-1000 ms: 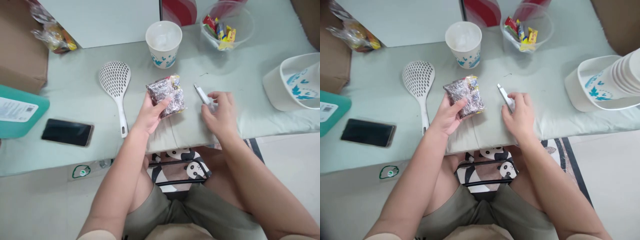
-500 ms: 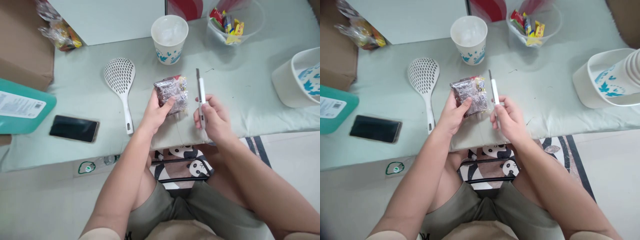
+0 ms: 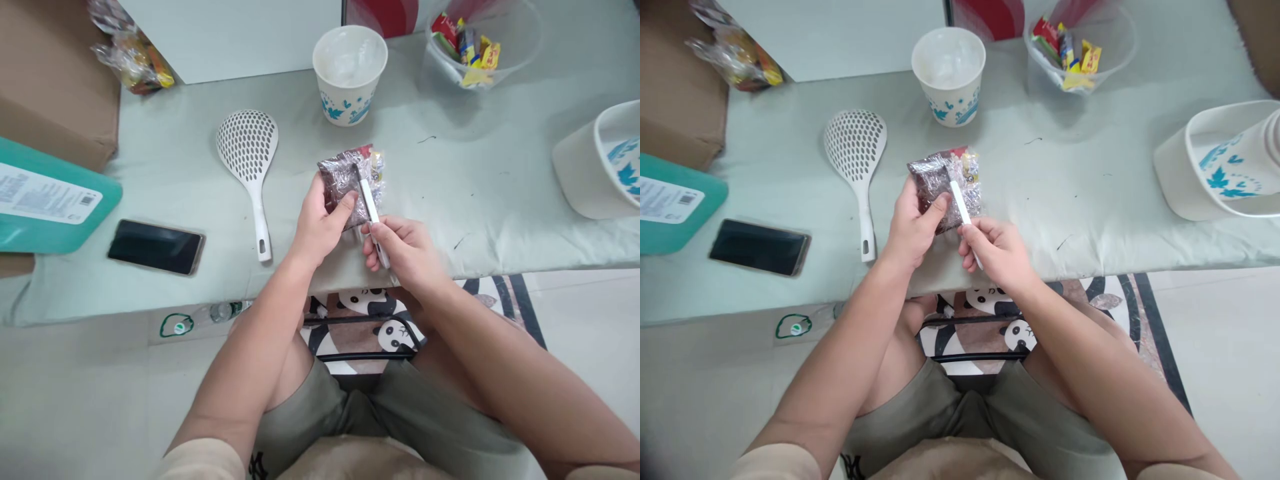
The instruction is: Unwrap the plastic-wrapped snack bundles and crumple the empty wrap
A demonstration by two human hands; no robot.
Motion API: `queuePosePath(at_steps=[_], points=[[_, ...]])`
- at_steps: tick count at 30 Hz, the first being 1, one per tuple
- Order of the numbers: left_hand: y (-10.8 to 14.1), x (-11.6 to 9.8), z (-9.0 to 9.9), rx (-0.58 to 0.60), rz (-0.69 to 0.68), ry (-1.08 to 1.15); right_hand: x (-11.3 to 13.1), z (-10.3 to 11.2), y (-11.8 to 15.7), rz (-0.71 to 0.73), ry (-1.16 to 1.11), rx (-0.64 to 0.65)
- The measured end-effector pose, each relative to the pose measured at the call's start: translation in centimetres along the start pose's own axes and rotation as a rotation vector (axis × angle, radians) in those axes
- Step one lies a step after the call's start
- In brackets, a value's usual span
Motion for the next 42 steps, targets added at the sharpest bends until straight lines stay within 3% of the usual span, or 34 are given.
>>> queuePosePath(at_steps=[4,9,19,25,42], points=[[-0.2,-0.2,0.6,-0.055,-0.050,0.012,-0.6,-0.2,0.1,-0.035,-0.010,0.008],[-0.6,-0.7,1.1,-0.034,-0.156,-0.055,-1.1,-0.5,0.1,-0.064,-0.011,0.022],[-0.8,-0.8,1.7,-0.077,-0.132,0.069,-1.4,-0.5,0.2,-0.098,0.051,0.032],[-1.7,-1.0,3.0,-0.071,-0.213,0.040,-1.6,-0.7,0.4,-0.109,0.116,0.063],[-1.8,-1.4,4.1,-0.162,-0.180,0.039,-1.6,-0.7,0.7,-0.111,0.174,0.076]])
Point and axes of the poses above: each hand's wrist, its own y-axis away from the middle knuckle, its own z-axis out of the back of the hand, x = y × z, the point moved 9 cm from there along -y, towards the middle knuckle, and after that the axes turned 15 degrees about -y, right-handed, at the moved point
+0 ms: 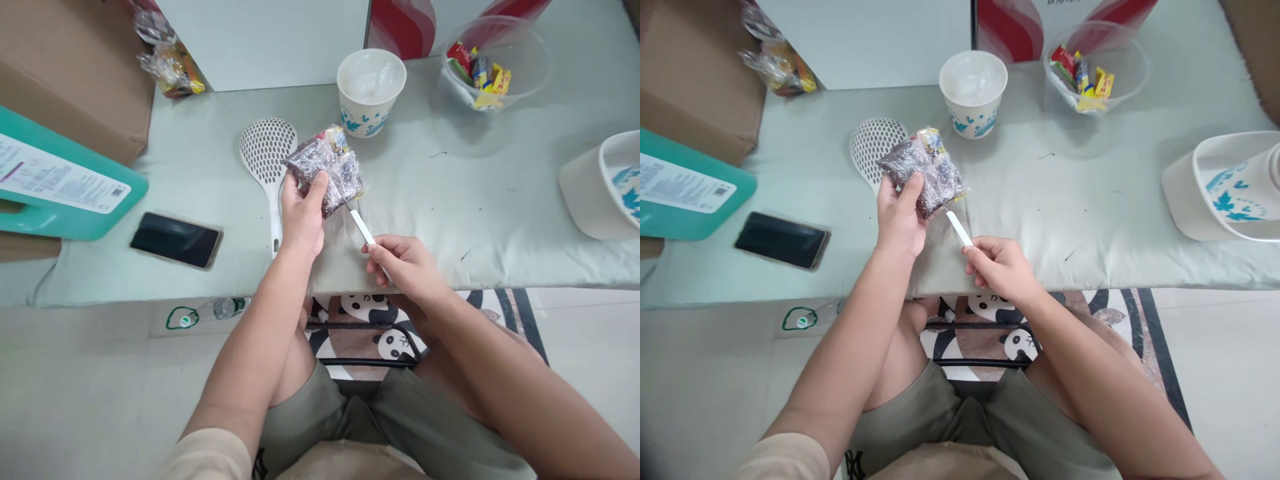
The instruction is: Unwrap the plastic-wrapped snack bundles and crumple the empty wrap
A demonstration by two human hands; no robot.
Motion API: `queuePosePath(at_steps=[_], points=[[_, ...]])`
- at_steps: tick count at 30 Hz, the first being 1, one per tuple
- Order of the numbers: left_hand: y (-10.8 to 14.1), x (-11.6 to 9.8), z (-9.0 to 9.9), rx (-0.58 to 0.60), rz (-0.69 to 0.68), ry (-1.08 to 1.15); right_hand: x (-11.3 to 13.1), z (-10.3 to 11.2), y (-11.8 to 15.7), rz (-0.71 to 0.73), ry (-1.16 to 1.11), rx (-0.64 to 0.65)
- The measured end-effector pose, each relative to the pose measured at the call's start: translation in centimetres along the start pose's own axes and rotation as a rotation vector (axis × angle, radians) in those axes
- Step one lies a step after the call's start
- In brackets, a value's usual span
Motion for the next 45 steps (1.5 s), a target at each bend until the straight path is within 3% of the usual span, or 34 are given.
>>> queuePosePath(at_steps=[8,10,12,15,17,19,24,27,29,31,33,35,42,45], points=[[0.0,0.2,0.7,-0.044,0.065,0.011,-0.1,-0.1,0.3,0.031,0.042,0.013],[-0.5,0.8,1.3,-0.057,0.120,0.065,0.4,0.1,0.6,0.104,0.086,0.014],[-1.0,1.8,1.8,-0.058,0.219,0.140,2.0,0.9,0.9,0.282,0.205,-0.025],[-1.3,3.0,2.0,-0.036,0.366,0.238,5.2,3.0,1.4,0.615,0.487,-0.209],[-1.1,3.2,1.7,-0.008,0.410,0.244,6.4,5.0,1.3,0.722,0.659,-0.370],[-0.7,2.8,1.0,0.040,0.407,0.204,6.8,7.0,0.6,0.719,0.794,-0.497],[0.7,1.3,-1.4,0.278,0.291,0.052,6.1,12.3,-0.7,0.488,0.971,-0.752],[1.7,1.3,-2.8,0.463,0.280,-0.023,6.9,12.6,0.1,0.608,0.962,-0.825],[2.2,1.5,-3.4,0.544,0.293,-0.072,7.6,10.9,0.7,0.806,0.895,-0.738],[2.7,1.7,-3.8,0.601,0.314,-0.107,7.7,8.1,1.0,0.965,0.816,-0.514],[3.1,1.8,-4.3,0.657,0.334,-0.135,7.3,5.3,1.1,1.045,0.772,-0.296],[3.4,1.9,-4.7,0.695,0.346,-0.157,6.9,3.6,1.0,1.063,0.760,-0.195],[3.5,2.4,-4.6,0.729,0.336,-0.250,6.7,3.8,0.4,1.015,0.637,-0.184],[3.4,2.5,-4.7,0.740,0.346,-0.270,7.3,4.7,0.7,1.001,0.572,-0.237]])
Point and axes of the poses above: each hand's wrist, its own y-axis away from the middle knuckle, its own z-axis out of the back of the hand, x = y × z, the point moved 9 cm from there along -y, towards the middle knuckle, and after that the axes turned 15 degrees about -y, right-handed, at the moved point
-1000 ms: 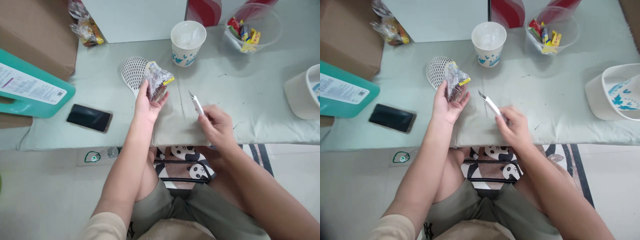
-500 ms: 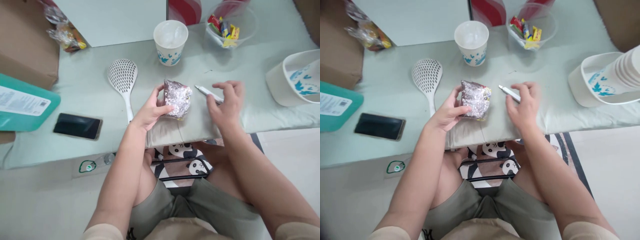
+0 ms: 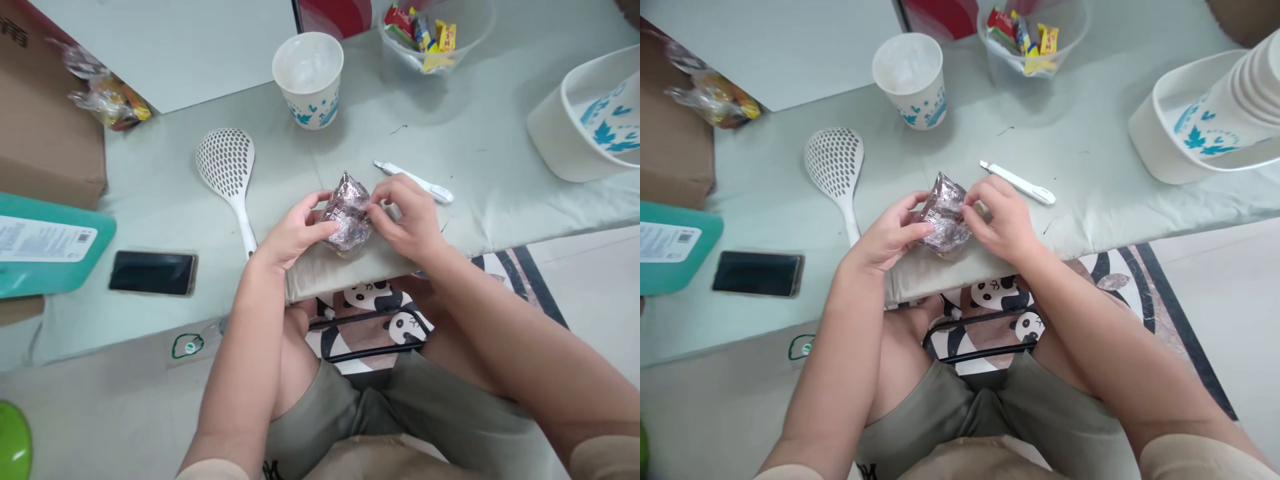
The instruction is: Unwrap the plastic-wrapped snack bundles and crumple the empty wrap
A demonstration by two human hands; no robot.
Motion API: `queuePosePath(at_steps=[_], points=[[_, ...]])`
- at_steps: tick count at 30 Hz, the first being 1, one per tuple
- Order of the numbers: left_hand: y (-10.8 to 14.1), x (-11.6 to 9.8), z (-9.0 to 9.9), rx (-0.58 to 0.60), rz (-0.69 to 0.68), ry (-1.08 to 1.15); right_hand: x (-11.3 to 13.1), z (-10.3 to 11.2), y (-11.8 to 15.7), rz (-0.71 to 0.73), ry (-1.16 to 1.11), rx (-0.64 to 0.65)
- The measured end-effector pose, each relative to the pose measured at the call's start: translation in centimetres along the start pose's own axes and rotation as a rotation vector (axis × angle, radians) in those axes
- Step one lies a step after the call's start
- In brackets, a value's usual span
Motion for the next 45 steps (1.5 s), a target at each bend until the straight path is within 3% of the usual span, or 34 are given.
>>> queuePosePath(at_steps=[6,9,13,18,21,24,27,33,36,40,45], points=[[0.1,0.2,0.1,0.036,0.026,0.008,-4.9,3.3,0.4,-0.358,-0.053,-0.232],[0.2,0.3,-0.3,0.084,0.041,0.038,-6.7,4.2,0.7,-0.403,-0.055,-0.303],[0.0,0.3,0.0,0.007,0.025,0.104,-4.1,4.3,0.8,-0.224,0.035,-0.335],[-0.5,-0.4,0.5,-0.120,-0.070,0.154,1.0,-0.1,1.0,0.008,0.007,-0.046],[-0.7,-0.6,0.2,-0.134,-0.073,0.157,0.9,-1.7,1.2,-0.071,-0.011,0.027],[-0.8,-0.8,0.0,-0.148,-0.085,0.169,-0.3,-1.9,1.0,-0.167,-0.011,0.022],[-0.9,-0.7,0.1,-0.167,-0.084,0.173,-0.5,-1.7,0.9,-0.155,0.009,0.013],[-1.1,-0.8,0.4,-0.225,-0.106,0.182,1.6,-1.1,1.3,0.029,0.147,-0.095],[-1.4,0.0,1.7,-0.347,-0.067,0.273,3.5,-1.2,1.8,0.184,0.178,-0.113],[-1.8,2.1,4.4,-0.534,0.026,0.462,4.5,-2.5,2.7,0.281,0.176,-0.005],[-2.1,2.1,5.8,-0.526,-0.059,0.448,5.1,-3.6,3.1,0.353,0.114,0.092]])
Point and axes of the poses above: each hand's wrist, its own y-axis away from the middle knuckle, its own z-axis out of the back of the hand, x = y × z, the point moved 9 cm from there along -y, towards the middle knuckle, and after that the axes turned 15 degrees about -y, right-handed, at the moved point
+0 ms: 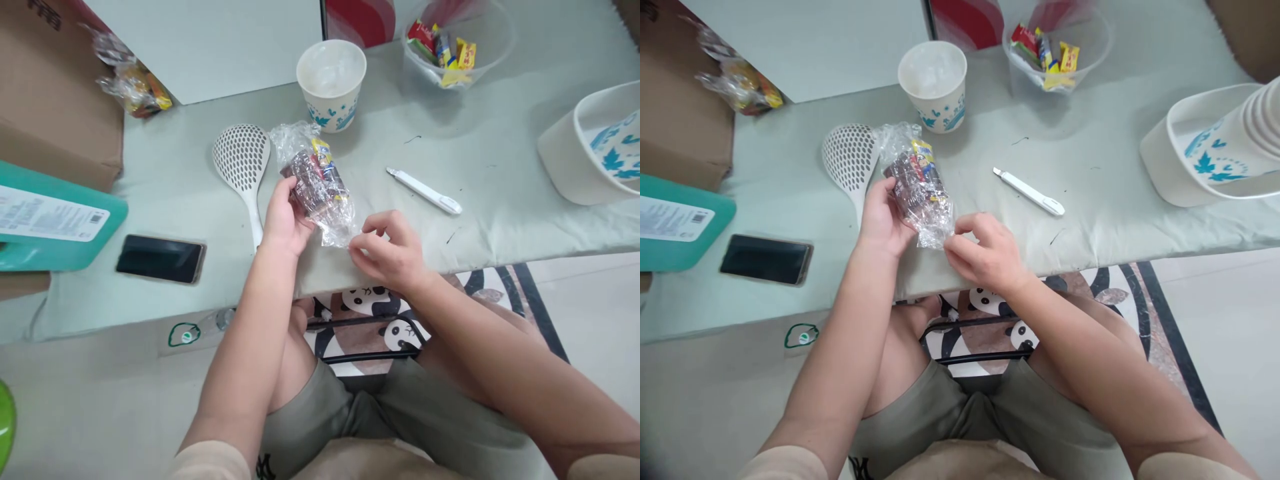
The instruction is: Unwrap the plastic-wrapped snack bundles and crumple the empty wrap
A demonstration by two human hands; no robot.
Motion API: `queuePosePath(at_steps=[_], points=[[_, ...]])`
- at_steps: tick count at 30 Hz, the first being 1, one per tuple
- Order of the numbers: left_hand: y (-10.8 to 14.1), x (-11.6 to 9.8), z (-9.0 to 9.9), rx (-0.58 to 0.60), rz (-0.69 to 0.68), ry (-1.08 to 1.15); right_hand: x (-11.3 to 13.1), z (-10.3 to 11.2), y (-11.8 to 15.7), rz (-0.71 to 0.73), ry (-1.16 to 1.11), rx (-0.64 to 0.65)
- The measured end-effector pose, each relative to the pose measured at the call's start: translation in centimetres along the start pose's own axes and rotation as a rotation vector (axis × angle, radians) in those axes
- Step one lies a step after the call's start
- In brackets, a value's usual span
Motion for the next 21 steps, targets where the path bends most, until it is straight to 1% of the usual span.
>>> queuePosePath(at_steps=[2,3,4,6,8,9,10,12,14,18,21], points=[[0.2,-0.3,-0.1,0.027,-0.027,-0.048,0.0,0.3,-0.2,0.012,-0.109,-0.025],[0.5,-0.5,-0.2,0.030,-0.041,-0.071,-0.4,0.6,-0.3,-0.025,-0.163,-0.054],[0.8,-0.8,-0.3,0.031,-0.057,-0.093,-1.3,1.0,-0.3,-0.101,-0.210,-0.096],[1.5,-1.2,-0.8,0.051,-0.087,-0.133,-4.0,1.5,0.2,-0.337,-0.291,-0.183],[2.3,-1.3,-2.1,0.138,-0.098,-0.168,-6.6,1.2,1.2,-0.580,-0.402,-0.227],[2.7,-1.1,-2.9,0.200,-0.089,-0.183,-7.6,0.9,1.6,-0.667,-0.473,-0.230],[3.1,-0.9,-3.7,0.264,-0.078,-0.195,-8.2,0.5,1.9,-0.722,-0.543,-0.223],[3.8,-0.4,-5.0,0.363,-0.062,-0.208,-8.6,-0.2,2.0,-0.760,-0.651,-0.196],[4.0,-0.1,-5.6,0.406,-0.054,-0.205,-8.8,-0.5,2.2,-0.788,-0.673,-0.183],[3.9,0.0,-5.6,0.399,-0.069,-0.214,-9.1,-0.2,2.6,-0.861,-0.583,-0.181],[3.8,-0.1,-5.3,0.376,-0.090,-0.256,-8.9,0.9,2.3,-0.822,-0.480,-0.234]])
Point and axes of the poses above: each hand's wrist, its own y-axis away from the middle knuckle, its own z-axis out of the back of the hand, x = y × z, the point moved 9 cm from there along -y, towards the middle knuckle, and after that the axes turned 15 degrees about -y, right-handed, at the moved point
